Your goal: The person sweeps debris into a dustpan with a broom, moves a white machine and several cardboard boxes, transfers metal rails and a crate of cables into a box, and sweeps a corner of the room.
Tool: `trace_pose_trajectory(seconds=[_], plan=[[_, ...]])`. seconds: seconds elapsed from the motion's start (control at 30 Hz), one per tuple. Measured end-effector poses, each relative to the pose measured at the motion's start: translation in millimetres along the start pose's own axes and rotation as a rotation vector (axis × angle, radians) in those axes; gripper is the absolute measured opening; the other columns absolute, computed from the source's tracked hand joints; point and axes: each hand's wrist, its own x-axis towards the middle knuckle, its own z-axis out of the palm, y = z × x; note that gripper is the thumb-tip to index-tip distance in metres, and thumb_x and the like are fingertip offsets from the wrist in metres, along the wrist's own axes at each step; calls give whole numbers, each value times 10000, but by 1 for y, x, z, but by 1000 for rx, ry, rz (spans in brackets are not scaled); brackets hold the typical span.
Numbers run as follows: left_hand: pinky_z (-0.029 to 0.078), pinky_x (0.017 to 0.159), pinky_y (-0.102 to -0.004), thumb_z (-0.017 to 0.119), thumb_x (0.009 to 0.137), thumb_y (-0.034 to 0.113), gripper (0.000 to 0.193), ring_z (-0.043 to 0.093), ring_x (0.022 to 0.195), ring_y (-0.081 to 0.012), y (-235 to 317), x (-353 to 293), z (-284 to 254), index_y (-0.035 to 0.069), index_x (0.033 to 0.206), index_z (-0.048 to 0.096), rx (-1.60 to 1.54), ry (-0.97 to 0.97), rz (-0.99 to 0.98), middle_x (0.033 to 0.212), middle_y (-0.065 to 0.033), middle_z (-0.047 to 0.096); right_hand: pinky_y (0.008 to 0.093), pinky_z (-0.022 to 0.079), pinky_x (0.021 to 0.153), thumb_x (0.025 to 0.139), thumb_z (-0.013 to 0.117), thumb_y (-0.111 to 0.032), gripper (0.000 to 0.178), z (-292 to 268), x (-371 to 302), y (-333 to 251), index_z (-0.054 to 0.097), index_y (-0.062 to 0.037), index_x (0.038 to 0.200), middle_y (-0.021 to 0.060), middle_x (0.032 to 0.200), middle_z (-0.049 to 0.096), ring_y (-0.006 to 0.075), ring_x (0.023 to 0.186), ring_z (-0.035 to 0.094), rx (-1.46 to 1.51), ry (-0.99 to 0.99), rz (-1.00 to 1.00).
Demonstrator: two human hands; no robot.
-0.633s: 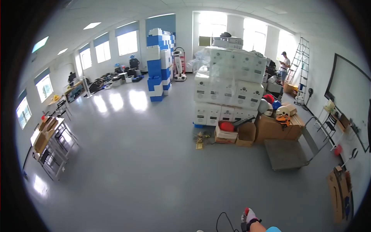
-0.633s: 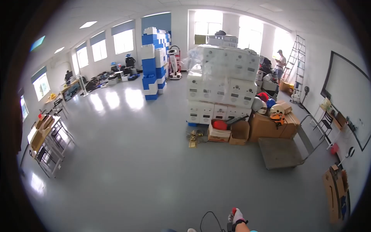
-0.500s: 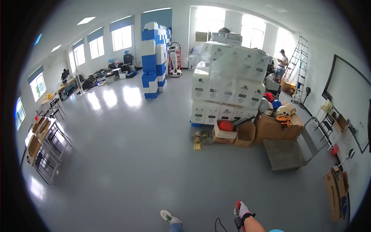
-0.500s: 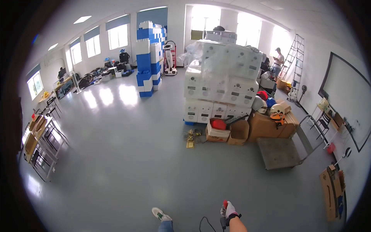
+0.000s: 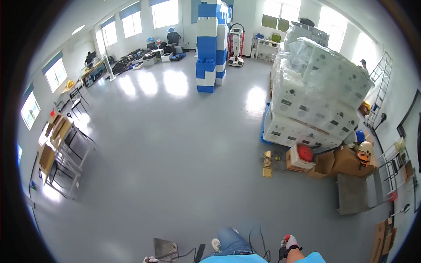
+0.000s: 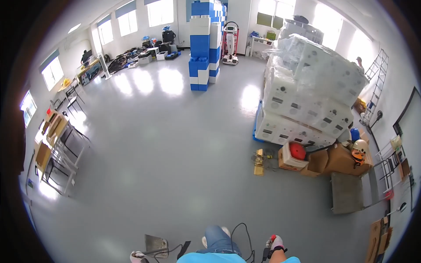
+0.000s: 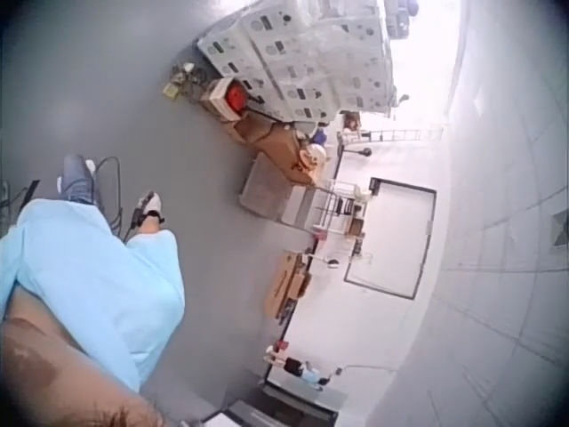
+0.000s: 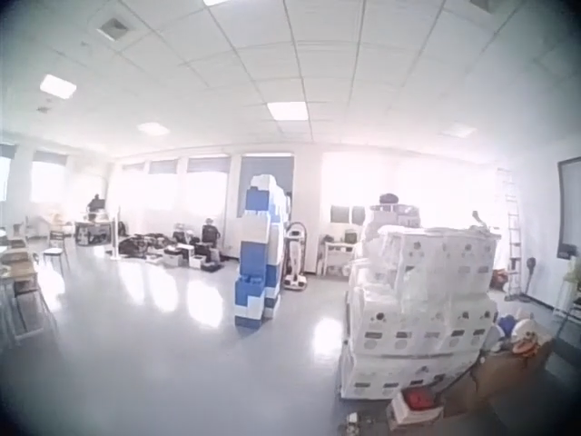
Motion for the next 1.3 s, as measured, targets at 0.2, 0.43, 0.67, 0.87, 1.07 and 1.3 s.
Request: trace_pose_trajectory(seconds=[0.2, 0.43, 0.67, 0.87, 1.07, 1.3], plan=[[440, 708, -290, 483, 764, 257, 193, 580, 813, -196, -113, 155, 9, 148, 783, 641, 16, 20, -26, 803, -44, 620, 359, 351, 379, 672, 425, -138, 123, 156, 45, -13, 419, -80, 564, 93, 478, 413, 264, 396, 435, -67, -5, 71], [426, 718, -291, 450, 782, 220, 211, 575, 822, -189, -223, 269, 13, 134, 775, 643, -13, 47, -153, 776, -44, 621, 346, 322, 333, 726, 413, -205, 206, 412, 56, -82, 386, -117, 541, 48, 440, 361, 233, 364, 413, -56, 6, -19], [390, 826, -260, 461, 769, 283, 248, 565, 919, -178, -346, 391, 2, 155, 851, 658, -11, -137, -89, 912, -59, 625, 292, 339, 356, 768, 482, -317, 254, 732, -18, -140, 454, -114, 617, 34, 480, 432, 179, 393, 440, -263, -339, -141], [382, 756, -262, 462, 777, 281, 205, 521, 823, -161, -486, 535, -39, 145, 812, 612, 719, -375, 227, 841, -38, 576, 286, 368, 363, 815, 430, -336, 263, 896, -6, -133, 493, -104, 709, 32, 517, 451, 176, 419, 470, -215, -327, -68], [373, 687, -265, 464, 785, 279, 177, 477, 727, -144, -661, 683, -99, 136, 773, 567, 2523, 12, 987, 770, -17, 527, 284, 379, 352, 773, 450, -228, 185, 1000, -27, -93, 465, -106, 634, 59, 494, 460, 176, 402, 472, -125, -17, -71], [363, 606, -268, 465, 793, 277, 174, 425, 615, -125, -818, 874, -164, 124, 727, 514, 2748, 188, 1016, 687, 7, 469, 349, 449, 356, 723, 447, -63, 80, 1063, 5, -57, 510, -14, 712, 133, 610, 525, 255, 463, 538, 133, 270, -26]])
